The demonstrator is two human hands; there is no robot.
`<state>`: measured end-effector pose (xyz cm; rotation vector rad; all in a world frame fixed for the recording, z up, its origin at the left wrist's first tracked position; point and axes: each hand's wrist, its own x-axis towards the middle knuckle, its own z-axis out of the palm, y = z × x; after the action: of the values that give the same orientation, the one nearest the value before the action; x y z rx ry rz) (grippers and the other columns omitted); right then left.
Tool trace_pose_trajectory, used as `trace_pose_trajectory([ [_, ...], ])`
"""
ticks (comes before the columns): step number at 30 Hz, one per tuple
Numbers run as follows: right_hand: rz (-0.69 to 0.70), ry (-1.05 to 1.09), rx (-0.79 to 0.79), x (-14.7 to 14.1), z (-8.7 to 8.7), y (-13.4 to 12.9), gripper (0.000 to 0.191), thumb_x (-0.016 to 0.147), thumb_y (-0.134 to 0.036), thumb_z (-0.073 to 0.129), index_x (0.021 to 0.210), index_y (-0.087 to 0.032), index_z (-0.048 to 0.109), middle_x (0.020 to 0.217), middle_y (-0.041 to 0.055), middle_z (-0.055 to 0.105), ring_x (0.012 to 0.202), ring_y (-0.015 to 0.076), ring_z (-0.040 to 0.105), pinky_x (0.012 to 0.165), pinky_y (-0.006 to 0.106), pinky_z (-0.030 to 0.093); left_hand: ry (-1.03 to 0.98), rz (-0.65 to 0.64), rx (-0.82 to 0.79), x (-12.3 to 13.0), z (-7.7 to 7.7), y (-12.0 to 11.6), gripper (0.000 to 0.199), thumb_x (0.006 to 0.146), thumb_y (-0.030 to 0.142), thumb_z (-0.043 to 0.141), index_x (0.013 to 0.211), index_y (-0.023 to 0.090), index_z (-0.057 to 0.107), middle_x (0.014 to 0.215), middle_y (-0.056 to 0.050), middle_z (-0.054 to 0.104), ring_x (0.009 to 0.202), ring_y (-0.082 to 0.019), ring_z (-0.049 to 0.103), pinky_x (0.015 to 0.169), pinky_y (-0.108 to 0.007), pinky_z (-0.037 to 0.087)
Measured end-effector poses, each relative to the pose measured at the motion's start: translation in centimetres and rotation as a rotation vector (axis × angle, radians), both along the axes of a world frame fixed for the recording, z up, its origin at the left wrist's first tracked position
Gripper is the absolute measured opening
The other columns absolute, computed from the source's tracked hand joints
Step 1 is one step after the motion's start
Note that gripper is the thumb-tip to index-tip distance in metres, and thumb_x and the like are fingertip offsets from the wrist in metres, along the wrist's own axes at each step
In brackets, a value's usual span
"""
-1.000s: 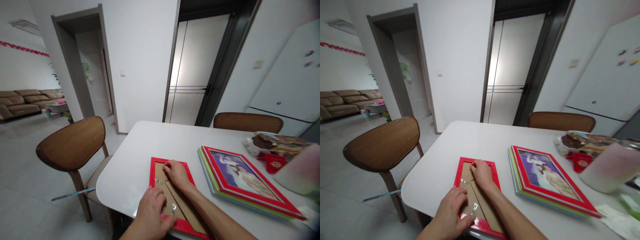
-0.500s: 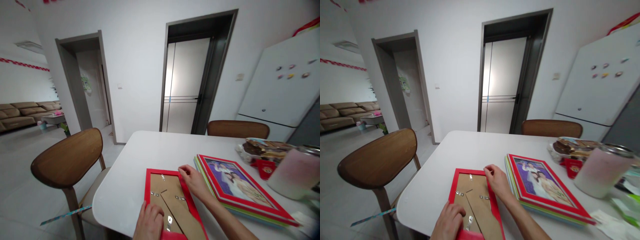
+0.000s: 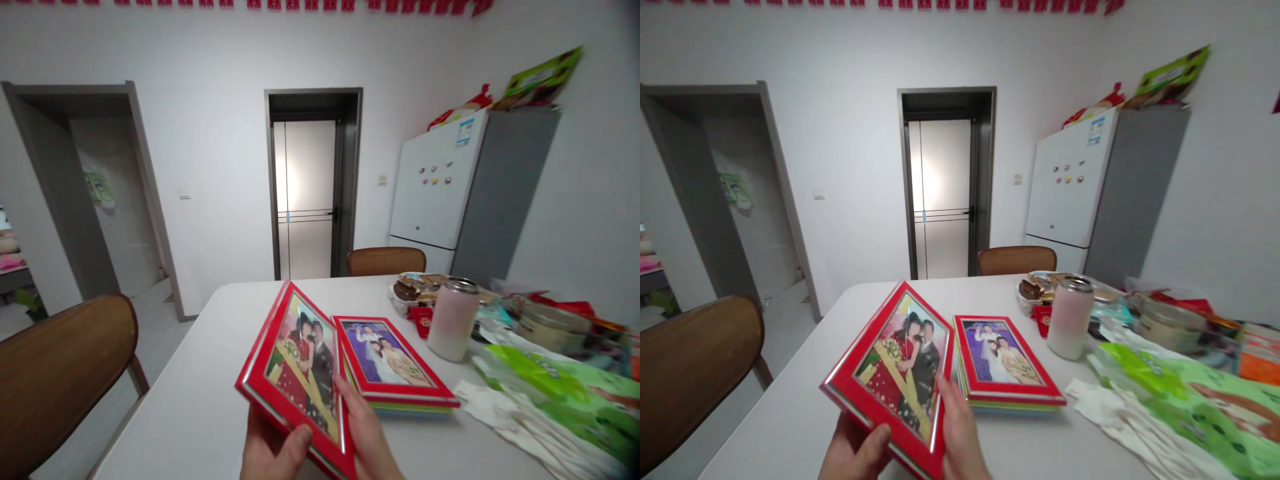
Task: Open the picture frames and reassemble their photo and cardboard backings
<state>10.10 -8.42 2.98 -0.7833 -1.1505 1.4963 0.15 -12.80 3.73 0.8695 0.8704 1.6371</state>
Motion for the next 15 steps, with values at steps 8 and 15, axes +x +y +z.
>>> trace_pose_trajectory([
  [8, -0.192, -0.425, -0.233, 15.6, 4.4, 7.5, 0.030, 0.066, -0.039, 0.055, 0.084, -0.015, 0.059, 0.069, 0.0079, 0.068, 0.062, 0.0215, 0.064, 0.060, 0.033, 0.049, -0.034, -0.232, -0.044, 6.1, 0.8, 4.6, 0.068, 0.058, 0.034, 0.069, 0.115, 0.013, 0.039, 0.104, -0.015, 0.059, 0.087, -0.023, 0.060, 0.072, -0.030, 0.048],
  [15, -0.277, -0.562, -0.250, 20.3, 1.3, 10.1, 0.016, 0.064, -0.030, 0.059, 0.067, -0.015, 0.063, 0.061, 0.0065, 0.068, 0.057, 0.0200, 0.062, 0.057, 0.028, 0.047, 0.324, -0.178, -0.005, 10.2, -3.7, 7.3, 0.042, 0.066, 0.018, 0.055, 0.107, 0.012, 0.048, 0.109, -0.011, 0.058, 0.102, -0.022, 0.052, 0.086, -0.029, 0.039],
])
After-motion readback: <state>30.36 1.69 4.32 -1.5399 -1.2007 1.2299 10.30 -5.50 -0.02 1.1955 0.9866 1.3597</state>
